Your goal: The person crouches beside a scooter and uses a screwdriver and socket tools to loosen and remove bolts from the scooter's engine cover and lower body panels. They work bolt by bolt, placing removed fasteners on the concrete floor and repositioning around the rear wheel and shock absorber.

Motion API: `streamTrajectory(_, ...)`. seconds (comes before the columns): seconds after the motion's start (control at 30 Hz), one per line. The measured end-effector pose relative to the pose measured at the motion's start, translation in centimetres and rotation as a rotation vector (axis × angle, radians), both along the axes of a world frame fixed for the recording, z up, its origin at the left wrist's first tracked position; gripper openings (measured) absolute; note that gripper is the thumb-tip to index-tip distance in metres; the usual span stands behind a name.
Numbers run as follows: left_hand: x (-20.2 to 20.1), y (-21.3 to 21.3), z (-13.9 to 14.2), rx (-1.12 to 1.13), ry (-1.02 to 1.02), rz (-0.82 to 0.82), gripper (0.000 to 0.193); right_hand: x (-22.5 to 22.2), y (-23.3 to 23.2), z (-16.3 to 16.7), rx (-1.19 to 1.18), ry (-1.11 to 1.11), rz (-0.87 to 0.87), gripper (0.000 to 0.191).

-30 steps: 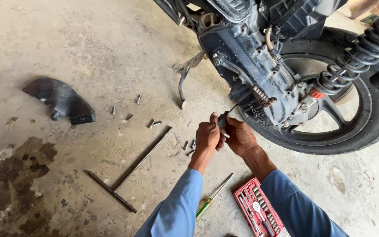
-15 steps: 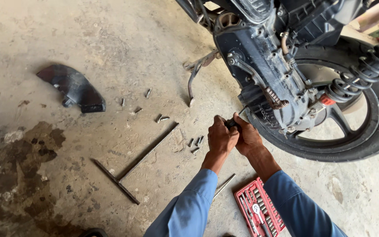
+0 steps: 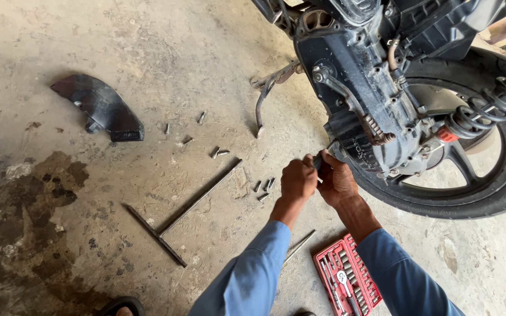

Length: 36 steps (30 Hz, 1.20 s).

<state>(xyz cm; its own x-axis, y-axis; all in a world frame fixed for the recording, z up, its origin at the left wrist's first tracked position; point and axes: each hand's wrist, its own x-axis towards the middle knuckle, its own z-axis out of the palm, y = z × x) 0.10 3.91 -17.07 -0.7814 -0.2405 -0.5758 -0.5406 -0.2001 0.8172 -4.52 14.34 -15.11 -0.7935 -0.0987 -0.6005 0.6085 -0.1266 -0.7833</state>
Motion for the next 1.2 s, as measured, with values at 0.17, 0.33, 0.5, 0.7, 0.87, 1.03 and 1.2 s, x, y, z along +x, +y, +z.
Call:
streamTrajectory(0.17,0.6,1.1,-0.3,-0.237,0.235,0.132,0.047,-0.1,-0.5,-0.1,-0.134,0.052,0.038,0.023)
streamTrajectory(0.33,0.5,0.7,-0.7,-0.15,0.14,0.11,0.041,0.8,-1.7,2.2,-0.091,-0.022,0.052,0.022)
streamTrajectory(0.5,-0.1,-0.2,-1.1,-0.095,0.027,-0.008,0.054,0.7,-1.8,2.0,0.007,-0.03,0.025,0.022)
streamTrajectory(0.7,0.5,0.7,-0.6,-0.16,0.166,0.118,0.038,-0.6,-0.9,-1.4,-0.058,-0.002,-0.036,0.026)
streamTrajectory(0.87,0.3,0.7,-0.7,-0.144,0.108,0.076,0.032,-0.6,-0.7,-1.3,-0.105,-0.001,-0.018,0.028)
streamTrajectory(1.03,0.0,0.4,-2.1,-0.183,0.115,0.022,0.045,-0.9,-0.5,-0.3,-0.1,0.032,0.027,0.032)
streamTrajectory(1.2,0.1,0.2,-2.2,-0.211,0.1,-0.062,0.055,-2.4,0.1,-0.8,-0.047,0.035,0.037,0.025)
